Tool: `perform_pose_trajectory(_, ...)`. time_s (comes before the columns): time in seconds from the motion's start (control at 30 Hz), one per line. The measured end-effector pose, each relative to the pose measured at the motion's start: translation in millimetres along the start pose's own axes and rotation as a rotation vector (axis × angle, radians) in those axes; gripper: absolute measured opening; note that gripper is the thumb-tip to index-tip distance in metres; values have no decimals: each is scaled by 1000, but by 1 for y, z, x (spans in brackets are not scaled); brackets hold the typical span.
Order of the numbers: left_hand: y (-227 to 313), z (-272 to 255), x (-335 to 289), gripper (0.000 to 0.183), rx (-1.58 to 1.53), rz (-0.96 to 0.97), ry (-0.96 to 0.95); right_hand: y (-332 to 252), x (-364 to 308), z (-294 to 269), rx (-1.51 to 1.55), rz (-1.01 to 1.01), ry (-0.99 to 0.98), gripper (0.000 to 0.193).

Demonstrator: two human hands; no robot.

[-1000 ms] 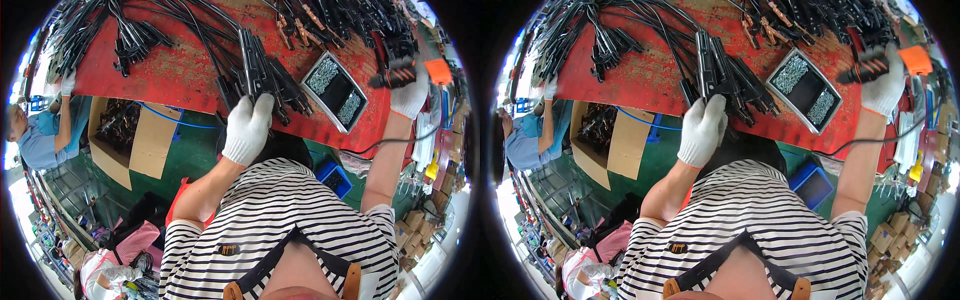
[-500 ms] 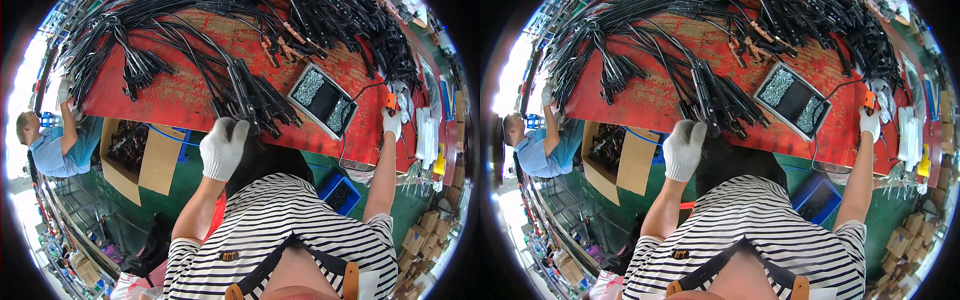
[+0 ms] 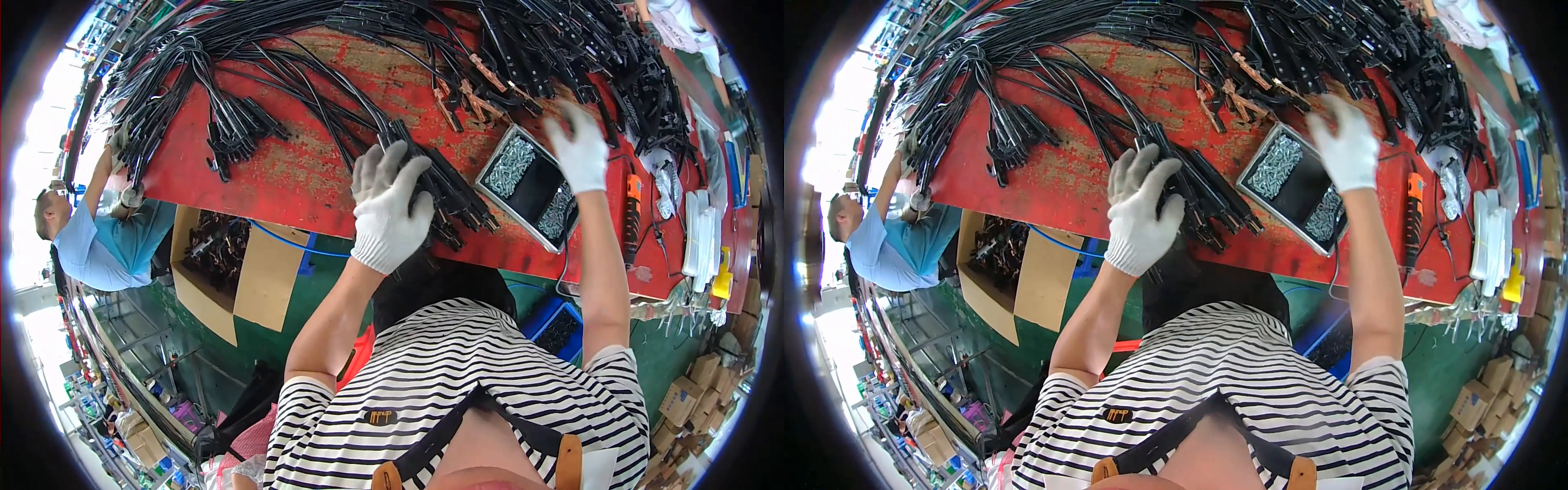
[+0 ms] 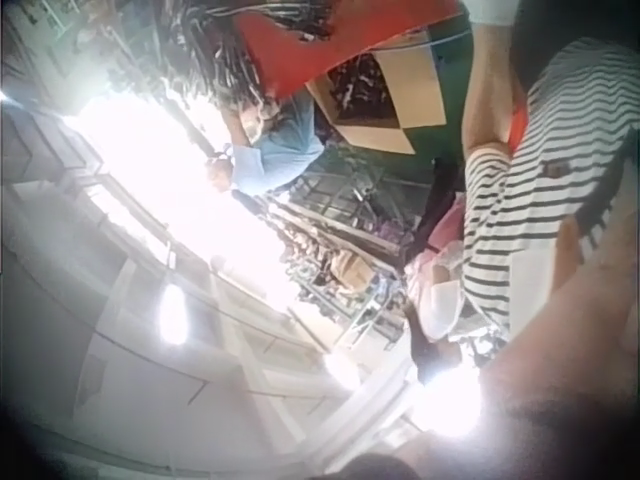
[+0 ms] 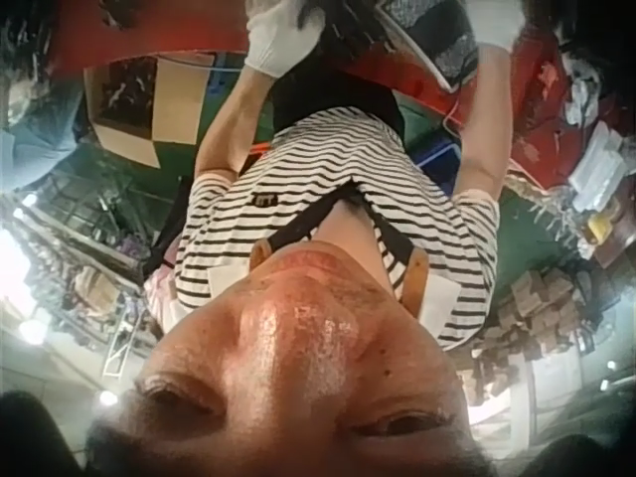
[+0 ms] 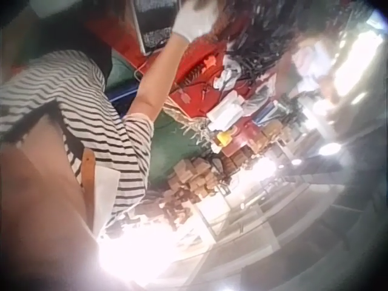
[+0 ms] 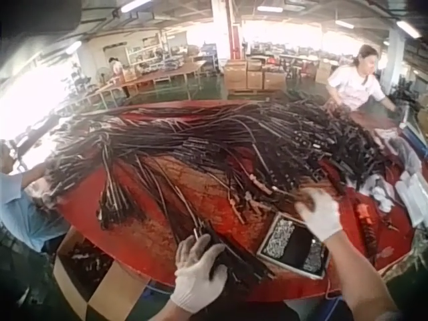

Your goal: The person assembles wiring harnesses by inserting wires into a plastic housing and securing them with screws using an electric screwdriver.

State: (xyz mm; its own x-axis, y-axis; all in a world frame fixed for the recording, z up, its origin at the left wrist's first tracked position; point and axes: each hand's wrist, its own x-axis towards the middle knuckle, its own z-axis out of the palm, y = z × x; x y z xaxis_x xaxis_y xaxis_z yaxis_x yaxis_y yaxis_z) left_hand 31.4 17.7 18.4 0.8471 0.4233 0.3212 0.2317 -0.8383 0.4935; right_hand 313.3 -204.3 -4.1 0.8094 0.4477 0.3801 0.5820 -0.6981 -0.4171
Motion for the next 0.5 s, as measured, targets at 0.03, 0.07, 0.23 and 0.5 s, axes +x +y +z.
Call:
perform_pose_trajectory(0.03, -2, 0, 1, 49, 0, -1, 1, -24, 10, 13, 49, -85, -43, 43)
perform_pose_trajectory(0.07, -6, 1, -1, 49, -50, -94, -33, -48, 19, 26, 53, -111, -110, 42)
perform_pose_trajectory(0.23, -29, -9, -12, 44, -170, -244, 10, -88, 56, 88, -175, -274, -199, 38)
perform_pose_trajectory(0.5, -51, -2, -39, 29, -412, -450, 146, -83, 70, 109, -222, -432, -184, 24)
